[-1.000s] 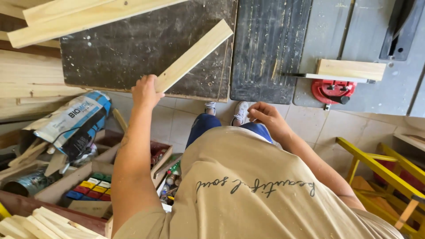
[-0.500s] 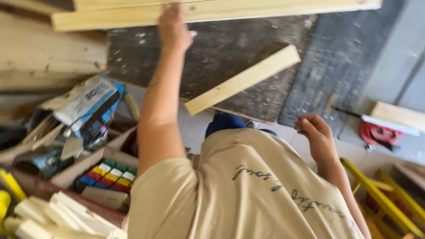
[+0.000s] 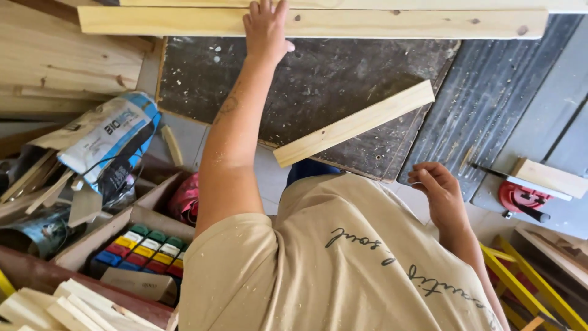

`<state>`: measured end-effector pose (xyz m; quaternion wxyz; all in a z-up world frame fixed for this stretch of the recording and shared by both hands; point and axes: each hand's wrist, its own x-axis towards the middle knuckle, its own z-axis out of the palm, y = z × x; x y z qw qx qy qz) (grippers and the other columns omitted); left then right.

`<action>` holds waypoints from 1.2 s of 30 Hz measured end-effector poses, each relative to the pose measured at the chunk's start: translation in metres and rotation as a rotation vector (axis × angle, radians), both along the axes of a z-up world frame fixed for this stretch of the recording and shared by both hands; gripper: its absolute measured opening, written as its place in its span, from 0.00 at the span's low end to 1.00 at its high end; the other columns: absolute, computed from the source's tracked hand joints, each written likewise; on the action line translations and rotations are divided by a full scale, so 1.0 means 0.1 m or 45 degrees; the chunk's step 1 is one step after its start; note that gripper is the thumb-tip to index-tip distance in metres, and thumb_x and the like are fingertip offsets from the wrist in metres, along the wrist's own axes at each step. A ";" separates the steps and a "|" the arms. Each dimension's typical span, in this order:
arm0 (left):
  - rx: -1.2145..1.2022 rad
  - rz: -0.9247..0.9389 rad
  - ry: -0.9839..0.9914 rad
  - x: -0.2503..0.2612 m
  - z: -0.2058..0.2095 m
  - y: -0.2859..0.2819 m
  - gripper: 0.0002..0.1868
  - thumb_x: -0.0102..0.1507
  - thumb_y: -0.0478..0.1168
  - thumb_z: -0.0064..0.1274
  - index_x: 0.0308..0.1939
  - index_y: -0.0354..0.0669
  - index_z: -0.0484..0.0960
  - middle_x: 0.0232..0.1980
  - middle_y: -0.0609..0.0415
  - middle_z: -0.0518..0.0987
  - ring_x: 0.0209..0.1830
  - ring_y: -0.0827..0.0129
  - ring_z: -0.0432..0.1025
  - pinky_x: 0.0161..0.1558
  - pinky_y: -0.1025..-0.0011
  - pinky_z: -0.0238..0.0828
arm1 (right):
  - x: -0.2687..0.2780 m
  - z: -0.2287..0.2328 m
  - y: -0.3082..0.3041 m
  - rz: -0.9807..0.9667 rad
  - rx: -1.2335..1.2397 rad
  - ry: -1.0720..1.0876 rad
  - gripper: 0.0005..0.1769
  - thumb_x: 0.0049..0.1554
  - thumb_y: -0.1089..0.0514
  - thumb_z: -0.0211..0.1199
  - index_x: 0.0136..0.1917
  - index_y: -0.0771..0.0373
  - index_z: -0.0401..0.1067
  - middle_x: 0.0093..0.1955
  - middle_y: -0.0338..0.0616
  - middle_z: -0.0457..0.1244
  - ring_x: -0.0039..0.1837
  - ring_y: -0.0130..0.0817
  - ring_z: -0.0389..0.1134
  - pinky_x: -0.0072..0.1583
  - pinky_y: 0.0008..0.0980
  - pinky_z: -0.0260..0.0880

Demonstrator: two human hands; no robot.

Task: Cutting wooden slats to length using a table saw and a miter gauge in a workshop.

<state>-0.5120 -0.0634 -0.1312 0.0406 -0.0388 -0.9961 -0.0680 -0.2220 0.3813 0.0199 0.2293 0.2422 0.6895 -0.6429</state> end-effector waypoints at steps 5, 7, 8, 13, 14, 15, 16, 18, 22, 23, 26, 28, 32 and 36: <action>0.063 -0.133 0.001 -0.02 0.00 -0.05 0.51 0.39 0.58 0.88 0.59 0.44 0.79 0.60 0.43 0.73 0.54 0.49 0.69 0.54 0.50 0.74 | 0.03 0.14 -0.14 -0.026 0.045 -0.038 0.11 0.69 0.57 0.57 0.60 0.65 0.73 0.50 0.45 0.68 0.53 0.35 0.70 0.60 0.33 0.73; 0.119 -0.172 -0.140 0.01 0.05 -0.09 0.45 0.47 0.54 0.84 0.60 0.44 0.76 0.60 0.44 0.75 0.59 0.48 0.68 0.58 0.45 0.68 | 0.07 0.15 -0.18 -0.046 0.063 -0.053 0.11 0.68 0.55 0.59 0.59 0.64 0.73 0.50 0.45 0.69 0.52 0.34 0.70 0.59 0.32 0.72; 0.121 -0.190 -0.141 0.03 0.10 -0.09 0.45 0.47 0.54 0.84 0.60 0.44 0.76 0.60 0.44 0.75 0.59 0.48 0.68 0.58 0.45 0.68 | 0.08 0.18 -0.20 -0.063 0.066 -0.053 0.11 0.68 0.55 0.59 0.59 0.64 0.73 0.50 0.45 0.69 0.52 0.34 0.70 0.59 0.32 0.72; 0.080 -0.322 -0.299 0.06 0.34 -0.11 0.39 0.49 0.48 0.81 0.57 0.41 0.75 0.58 0.48 0.79 0.57 0.51 0.71 0.58 0.48 0.71 | 0.12 0.27 -0.26 -0.125 0.085 -0.094 0.11 0.67 0.55 0.59 0.58 0.63 0.74 0.50 0.45 0.69 0.52 0.33 0.69 0.59 0.32 0.72; 0.090 -0.360 -0.296 0.07 0.36 -0.13 0.39 0.49 0.48 0.81 0.57 0.41 0.75 0.58 0.48 0.79 0.57 0.51 0.71 0.58 0.48 0.71 | 0.13 0.30 -0.28 -0.162 0.097 -0.093 0.11 0.67 0.55 0.59 0.58 0.63 0.74 0.50 0.45 0.69 0.52 0.33 0.69 0.59 0.32 0.72; 0.032 -0.391 -0.297 0.07 0.38 -0.15 0.40 0.49 0.47 0.81 0.58 0.41 0.76 0.59 0.48 0.80 0.57 0.49 0.72 0.53 0.47 0.72 | 0.13 0.33 -0.29 -0.153 0.101 -0.093 0.12 0.66 0.54 0.60 0.57 0.63 0.74 0.50 0.44 0.69 0.52 0.34 0.69 0.60 0.33 0.72; -0.027 -0.419 -0.295 0.06 0.41 -0.17 0.40 0.48 0.47 0.81 0.59 0.41 0.77 0.59 0.48 0.81 0.57 0.48 0.73 0.48 0.46 0.72 | 0.12 0.36 -0.30 -0.142 0.102 -0.093 0.13 0.65 0.53 0.61 0.56 0.63 0.75 0.50 0.44 0.69 0.52 0.34 0.70 0.60 0.34 0.73; -0.024 -0.440 -0.340 0.03 0.50 -0.13 0.33 0.52 0.38 0.75 0.57 0.40 0.77 0.58 0.48 0.81 0.56 0.48 0.73 0.50 0.46 0.70 | 0.18 0.27 -0.24 -0.185 0.083 -0.067 0.12 0.65 0.53 0.62 0.57 0.63 0.75 0.49 0.44 0.68 0.52 0.33 0.70 0.60 0.32 0.72; 0.014 -0.440 -0.492 0.07 0.66 -0.23 0.23 0.58 0.26 0.67 0.52 0.40 0.74 0.56 0.45 0.79 0.57 0.45 0.70 0.50 0.41 0.70 | 0.27 0.24 -0.21 -0.233 0.078 -0.073 0.13 0.65 0.53 0.62 0.57 0.63 0.75 0.48 0.43 0.68 0.52 0.33 0.70 0.59 0.32 0.71; 0.013 -0.459 -0.488 0.07 0.52 -0.29 0.23 0.58 0.26 0.67 0.52 0.40 0.74 0.56 0.45 0.79 0.57 0.45 0.70 0.50 0.41 0.70 | 0.32 0.23 -0.19 -0.252 0.080 -0.070 0.13 0.65 0.53 0.62 0.57 0.63 0.75 0.48 0.43 0.68 0.52 0.33 0.70 0.59 0.32 0.71; -0.094 -0.470 -0.510 0.07 0.34 -0.45 0.40 0.39 0.35 0.79 0.51 0.47 0.72 0.55 0.46 0.77 0.54 0.42 0.71 0.43 0.40 0.72 | 0.42 0.21 -0.19 -0.343 0.064 0.011 0.14 0.67 0.55 0.63 0.61 0.68 0.74 0.48 0.49 0.70 0.53 0.34 0.73 0.59 0.33 0.73; 0.114 -0.440 -0.477 0.04 0.56 -0.38 0.33 0.45 0.43 0.78 0.49 0.42 0.77 0.56 0.43 0.76 0.56 0.41 0.70 0.47 0.41 0.71 | 0.43 0.24 -0.22 -0.346 0.072 -0.013 0.14 0.68 0.56 0.62 0.60 0.67 0.74 0.48 0.48 0.70 0.54 0.34 0.72 0.59 0.33 0.72; 0.049 -0.227 -0.162 -0.39 0.43 -0.32 0.45 0.63 0.53 0.78 0.69 0.29 0.69 0.70 0.31 0.71 0.67 0.41 0.67 0.59 0.44 0.67 | 0.36 0.31 -0.25 -0.290 0.084 -0.156 0.14 0.65 0.53 0.60 0.58 0.64 0.75 0.50 0.45 0.68 0.54 0.34 0.70 0.60 0.32 0.73; -0.068 -0.266 -0.229 -0.64 0.16 -0.55 0.43 0.54 0.55 0.80 0.65 0.40 0.77 0.63 0.37 0.74 0.61 0.40 0.67 0.56 0.43 0.63 | 0.40 0.22 -0.20 -0.321 0.078 -0.125 0.13 0.65 0.54 0.62 0.58 0.64 0.75 0.49 0.46 0.69 0.53 0.33 0.71 0.59 0.32 0.73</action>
